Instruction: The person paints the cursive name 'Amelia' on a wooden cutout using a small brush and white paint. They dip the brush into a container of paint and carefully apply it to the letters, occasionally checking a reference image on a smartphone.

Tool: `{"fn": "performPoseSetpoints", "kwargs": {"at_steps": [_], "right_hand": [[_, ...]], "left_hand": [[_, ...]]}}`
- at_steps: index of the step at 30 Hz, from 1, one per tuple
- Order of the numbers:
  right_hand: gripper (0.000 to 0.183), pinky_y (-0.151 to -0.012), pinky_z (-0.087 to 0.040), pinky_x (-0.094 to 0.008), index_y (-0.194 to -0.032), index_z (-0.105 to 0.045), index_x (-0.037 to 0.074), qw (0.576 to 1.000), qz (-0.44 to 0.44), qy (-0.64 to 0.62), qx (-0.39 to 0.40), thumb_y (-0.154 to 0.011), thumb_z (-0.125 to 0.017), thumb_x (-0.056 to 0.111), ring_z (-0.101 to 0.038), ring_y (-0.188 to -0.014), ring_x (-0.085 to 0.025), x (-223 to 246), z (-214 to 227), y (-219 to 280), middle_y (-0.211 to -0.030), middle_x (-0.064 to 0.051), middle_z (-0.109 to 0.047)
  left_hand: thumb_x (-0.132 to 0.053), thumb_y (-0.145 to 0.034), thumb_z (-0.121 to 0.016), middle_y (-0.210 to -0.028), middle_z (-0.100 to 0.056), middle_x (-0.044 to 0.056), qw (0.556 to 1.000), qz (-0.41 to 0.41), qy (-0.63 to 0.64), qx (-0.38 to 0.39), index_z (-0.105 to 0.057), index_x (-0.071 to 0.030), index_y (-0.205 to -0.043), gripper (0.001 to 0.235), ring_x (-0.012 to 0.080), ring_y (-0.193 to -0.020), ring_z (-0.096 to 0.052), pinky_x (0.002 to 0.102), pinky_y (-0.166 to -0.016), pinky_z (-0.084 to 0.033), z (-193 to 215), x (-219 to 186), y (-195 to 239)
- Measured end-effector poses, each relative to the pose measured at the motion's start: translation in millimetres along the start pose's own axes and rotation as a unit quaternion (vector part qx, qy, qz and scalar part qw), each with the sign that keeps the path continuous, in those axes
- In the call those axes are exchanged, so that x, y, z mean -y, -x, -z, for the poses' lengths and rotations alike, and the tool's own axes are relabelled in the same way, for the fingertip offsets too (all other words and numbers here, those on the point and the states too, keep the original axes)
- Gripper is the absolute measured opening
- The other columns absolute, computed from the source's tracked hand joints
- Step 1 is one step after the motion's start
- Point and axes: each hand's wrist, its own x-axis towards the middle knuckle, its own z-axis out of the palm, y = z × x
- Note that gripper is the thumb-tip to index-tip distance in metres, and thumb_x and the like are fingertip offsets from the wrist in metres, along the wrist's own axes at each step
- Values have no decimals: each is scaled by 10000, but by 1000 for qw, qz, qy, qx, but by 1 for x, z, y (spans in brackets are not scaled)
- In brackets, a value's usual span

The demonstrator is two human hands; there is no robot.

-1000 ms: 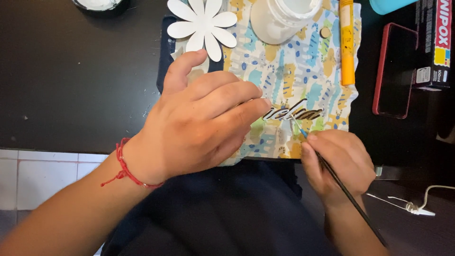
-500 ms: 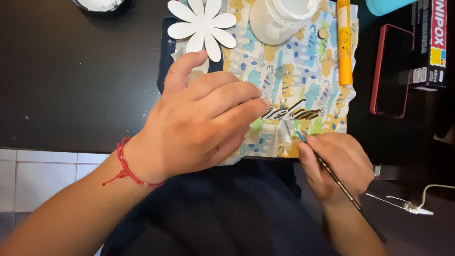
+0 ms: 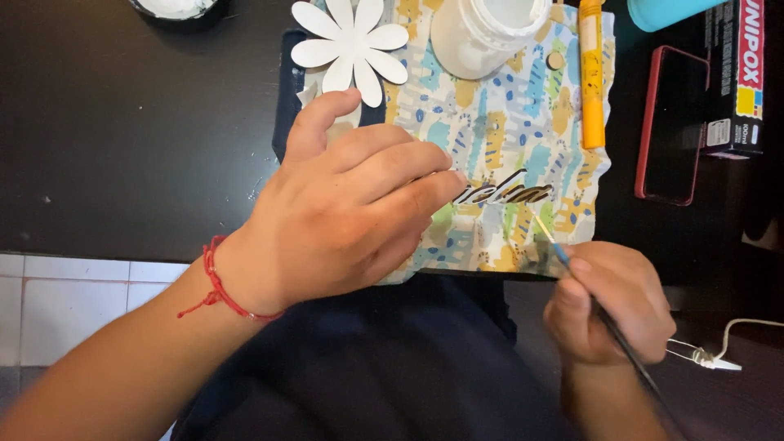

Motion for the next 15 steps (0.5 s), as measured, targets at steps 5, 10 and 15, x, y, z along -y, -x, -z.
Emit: {"fn": "performPoseSetpoints", "kwargs": {"at_steps": [5, 10, 15], "right_hand": [[318, -611, -511, -449, -949, -529, -108, 997, -63, -22, -45, -1039, -487, 194, -637, -641, -409, -8, 2, 6, -731, -301, -571], [255, -706, -531, -444, -958, -541, -130, 993, -115, -23, -23, -987, -554, 123, -645, -709, -385, -15, 10, 9, -806, -324, -622], [68, -790, -537, -422, -1016, -568, -90, 992, -121, -3, 31, -973, -595, -45, -665, -823, -360, -12, 15, 5, -940, -278, -669]], "left_hand": [[-22, -914, -616, -1119, -643, 6, 1000, 7, -7, 13, -653, -128, -1111, 226, 233, -959, -644, 541, -1037, -334, -1, 0, 1], [-26, -921, -608, -1098, -657, 15, 1000, 17, -19, 9, -634, -116, -1117, 217, 233, -915, -628, 534, -1026, -335, -3, 1, 0], [-17, -917, -674, -1101, -668, 25, 1000, 19, -24, 0, -657, -113, -1132, 236, 239, -952, -638, 522, -1022, -334, -4, 0, -1]]}}
